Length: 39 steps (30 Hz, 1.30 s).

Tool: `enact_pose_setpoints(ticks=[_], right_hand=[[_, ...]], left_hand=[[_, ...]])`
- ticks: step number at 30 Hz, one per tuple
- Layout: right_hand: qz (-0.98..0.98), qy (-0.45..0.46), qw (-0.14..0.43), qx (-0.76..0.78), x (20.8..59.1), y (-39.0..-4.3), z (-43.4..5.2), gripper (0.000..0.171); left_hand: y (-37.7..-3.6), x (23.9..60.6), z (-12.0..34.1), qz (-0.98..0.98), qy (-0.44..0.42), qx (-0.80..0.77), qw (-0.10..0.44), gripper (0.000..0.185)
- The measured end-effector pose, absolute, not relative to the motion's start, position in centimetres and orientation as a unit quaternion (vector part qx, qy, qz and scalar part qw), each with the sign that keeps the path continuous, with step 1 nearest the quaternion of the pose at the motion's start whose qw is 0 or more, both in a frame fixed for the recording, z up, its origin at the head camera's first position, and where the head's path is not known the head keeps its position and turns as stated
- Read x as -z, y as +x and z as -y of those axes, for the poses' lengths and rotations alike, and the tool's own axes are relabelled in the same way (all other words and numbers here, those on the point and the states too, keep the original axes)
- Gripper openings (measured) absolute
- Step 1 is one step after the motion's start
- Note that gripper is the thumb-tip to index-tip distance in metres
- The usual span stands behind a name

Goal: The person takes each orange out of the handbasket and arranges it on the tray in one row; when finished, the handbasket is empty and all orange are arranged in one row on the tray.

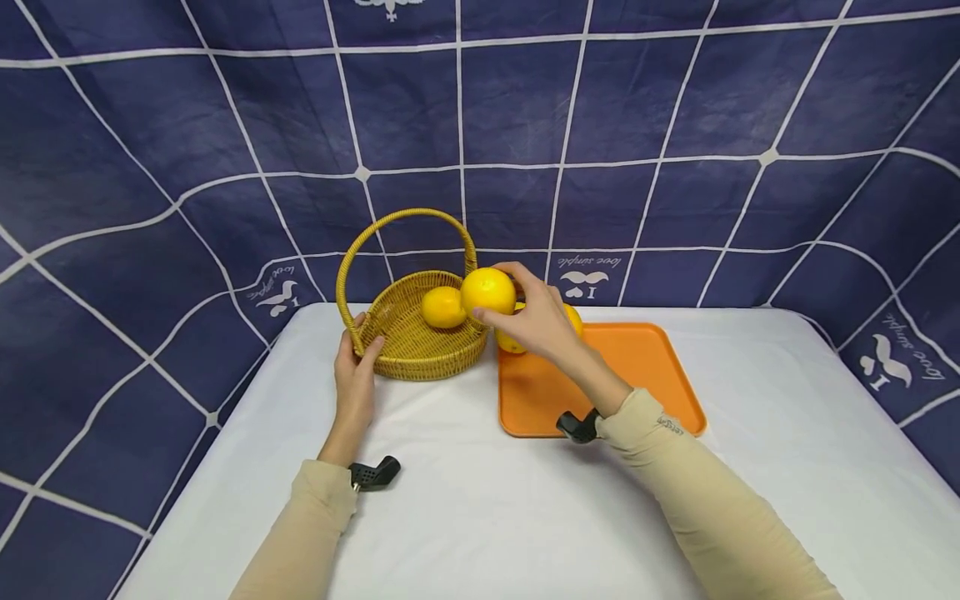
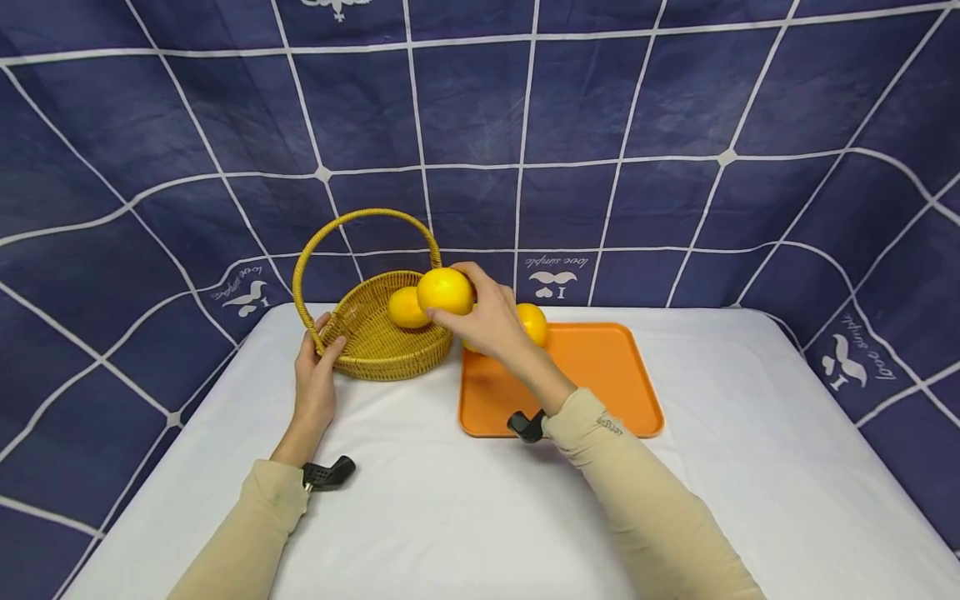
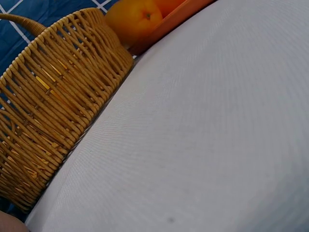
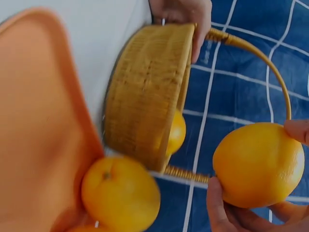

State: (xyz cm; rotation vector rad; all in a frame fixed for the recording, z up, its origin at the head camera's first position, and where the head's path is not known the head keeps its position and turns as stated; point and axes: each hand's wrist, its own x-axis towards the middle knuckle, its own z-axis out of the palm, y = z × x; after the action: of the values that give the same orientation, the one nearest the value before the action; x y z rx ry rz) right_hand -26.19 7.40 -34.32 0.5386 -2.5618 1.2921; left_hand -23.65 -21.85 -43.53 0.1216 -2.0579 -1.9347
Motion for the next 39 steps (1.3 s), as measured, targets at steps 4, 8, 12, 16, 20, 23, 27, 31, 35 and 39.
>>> enact_pose_setpoints(ticks=[4,8,12,16,20,23,27,31,35,39], right_hand=[[0.889,0.145,0.116,-0.419,34.2,-26.1,-9.7,0.068],[0.901,0.106,0.106,-0.408,34.2,-26.0,-12.0,0.073],[0.904,0.072,0.085,-0.413,34.4,-26.2,-14.1,0.078],[0.901,0.051,0.072,-0.426,34.8,-26.3,-16.2,0.077],[0.906,0.038,0.065,-0.417,35.4,-26.4,-18.2,0.076],[0.913,0.026,0.060,-0.403,35.9,-26.3,-19.5,0.076],[0.916,-0.003,0.037,-0.400,36.6,-26.1,-20.8,0.078],[0.914,-0.030,0.004,-0.405,37.4,-26.3,-21.6,0.081],[0.922,-0.050,-0.017,-0.385,38.6,-26.8,-22.2,0.083],[0.933,-0.064,-0.019,-0.355,39.5,-27.3,-22.5,0.088]], left_hand=[[-23.5,43.4,21.8,0.723,0.044,0.671,0.155,0.059],[-23.6,43.4,21.9,0.725,0.046,0.670,0.153,0.060],[-24.1,44.2,22.3,0.719,0.047,0.675,0.159,0.060],[-24.9,45.3,22.7,0.714,0.045,0.678,0.168,0.059],[-25.0,45.4,22.6,0.707,0.039,0.686,0.168,0.059],[-24.6,44.7,22.3,0.702,0.036,0.692,0.162,0.059],[-24.0,43.8,22.1,0.707,0.038,0.688,0.159,0.060],[-23.8,43.5,22.0,0.715,0.042,0.679,0.158,0.060],[-23.8,43.5,22.0,0.716,0.043,0.679,0.156,0.060],[-24.2,44.2,22.0,0.708,0.040,0.687,0.157,0.060]])
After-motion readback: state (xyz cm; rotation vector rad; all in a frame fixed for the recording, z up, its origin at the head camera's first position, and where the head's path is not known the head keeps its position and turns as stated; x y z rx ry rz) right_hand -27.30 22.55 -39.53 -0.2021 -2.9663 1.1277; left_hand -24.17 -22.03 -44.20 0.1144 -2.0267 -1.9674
